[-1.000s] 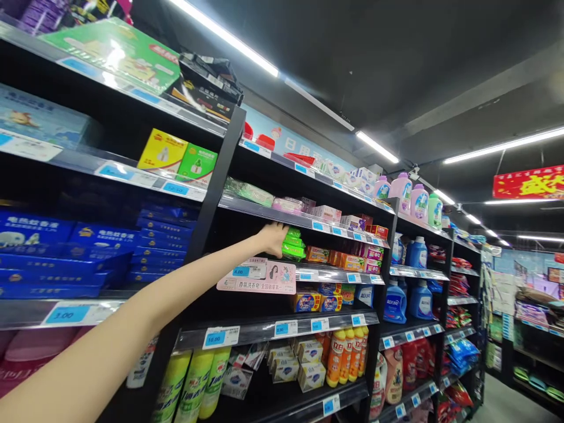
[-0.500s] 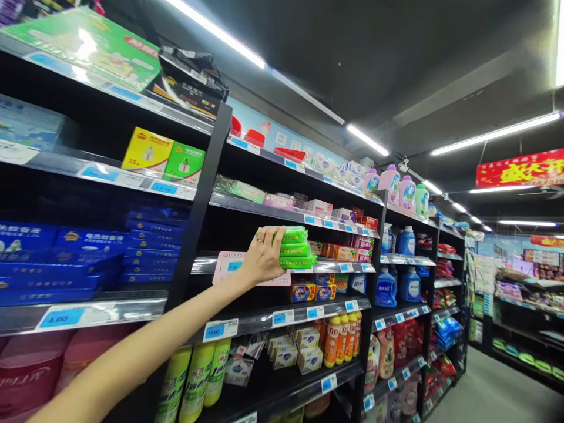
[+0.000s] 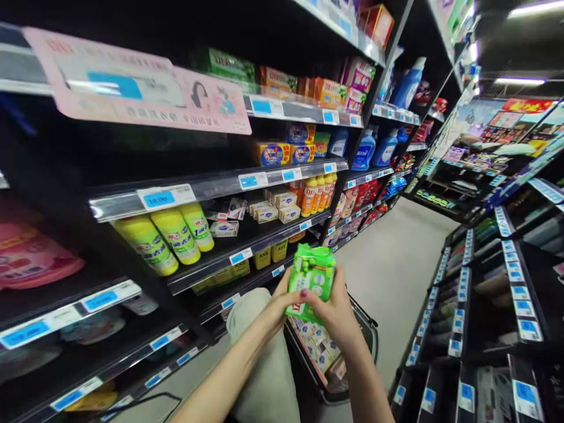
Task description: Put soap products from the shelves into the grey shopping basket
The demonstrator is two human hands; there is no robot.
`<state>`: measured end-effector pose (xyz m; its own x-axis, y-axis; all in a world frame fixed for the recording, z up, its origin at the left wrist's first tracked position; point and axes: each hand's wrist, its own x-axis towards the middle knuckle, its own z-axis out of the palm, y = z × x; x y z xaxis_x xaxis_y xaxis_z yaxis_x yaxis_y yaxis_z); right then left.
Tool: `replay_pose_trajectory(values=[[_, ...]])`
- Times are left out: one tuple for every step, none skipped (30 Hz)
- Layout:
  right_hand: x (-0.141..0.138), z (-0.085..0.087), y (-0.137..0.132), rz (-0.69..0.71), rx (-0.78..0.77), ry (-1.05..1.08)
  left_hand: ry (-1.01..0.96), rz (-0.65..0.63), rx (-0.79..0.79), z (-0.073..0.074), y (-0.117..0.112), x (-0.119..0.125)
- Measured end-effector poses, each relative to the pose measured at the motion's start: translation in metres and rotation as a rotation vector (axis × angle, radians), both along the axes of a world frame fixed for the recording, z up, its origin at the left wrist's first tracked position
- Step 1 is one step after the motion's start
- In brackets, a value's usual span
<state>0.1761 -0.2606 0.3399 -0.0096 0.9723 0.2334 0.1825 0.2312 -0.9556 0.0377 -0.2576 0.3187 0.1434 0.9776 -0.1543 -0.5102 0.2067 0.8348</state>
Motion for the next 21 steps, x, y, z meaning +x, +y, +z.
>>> replay_pose_trajectory(values=[[0.001,-0.002,0.004,-0.018,-0.023,-0.013,-0.021,-0.024,-0.012,-0.01,0.004,0.008],[0.003,-0.007,0.008,-0.031,-0.046,-0.008,-0.042,-0.048,-0.026,-0.019,0.008,0.014],[0.005,-0.013,0.01,-0.041,-0.065,0.006,-0.062,-0.071,-0.042,-0.028,0.013,0.02],[0.007,-0.021,0.011,-0.057,-0.078,0.019,-0.082,-0.09,-0.06,-0.037,0.018,0.025],[0.009,-0.03,0.013,-0.081,-0.091,0.031,-0.099,-0.103,-0.079,-0.047,0.023,0.028],[0.012,-0.04,0.014,-0.106,-0.111,0.046,-0.113,-0.111,-0.102,-0.058,0.028,0.032],[0.014,-0.051,0.014,-0.131,-0.142,0.063,-0.124,-0.114,-0.127,-0.07,0.032,0.034],[0.017,-0.061,0.015,-0.154,-0.181,0.078,-0.131,-0.111,-0.153,-0.083,0.035,0.036],[0.018,-0.072,0.016,-0.175,-0.223,0.095,-0.136,-0.1,-0.177,-0.097,0.038,0.038],[0.02,-0.084,0.018,-0.193,-0.264,0.114,-0.14,-0.087,-0.2,-0.111,0.04,0.039],[0.02,-0.095,0.019,-0.211,-0.304,0.134,-0.144,-0.072,-0.222,-0.124,0.042,0.04],[0.021,-0.107,0.02,-0.232,-0.341,0.151,-0.151,-0.058,-0.241,-0.136,0.043,0.04],[0.021,-0.118,0.02,-0.254,-0.378,0.166,-0.162,-0.046,-0.261,-0.148,0.044,0.04],[0.021,-0.127,0.021,-0.277,-0.418,0.183,-0.175,-0.039,-0.284,-0.158,0.045,0.041],[0.022,-0.135,0.02,-0.298,-0.462,0.206,-0.192,-0.036,-0.312,-0.167,0.045,0.041],[0.023,-0.142,0.02,-0.322,-0.509,0.235,-0.209,-0.035,-0.346,-0.173,0.046,0.041],[0.026,-0.147,0.018,-0.351,-0.556,0.273,-0.227,-0.035,-0.385,-0.178,0.047,0.04],[0.031,-0.151,0.016,-0.388,-0.601,0.318,-0.245,-0.034,-0.43,-0.182,0.048,0.039],[0.038,-0.156,0.014,-0.434,-0.642,0.365,-0.262,-0.028,-0.479,-0.184,0.05,0.037],[0.049,-0.162,0.012,-0.496,-0.668,0.404,-0.278,-0.016,-0.529,-0.186,0.053,0.033],[0.064,-0.171,0.009,-0.565,-0.68,0.427,-0.292,0.002,-0.578,-0.187,0.056,0.028]])
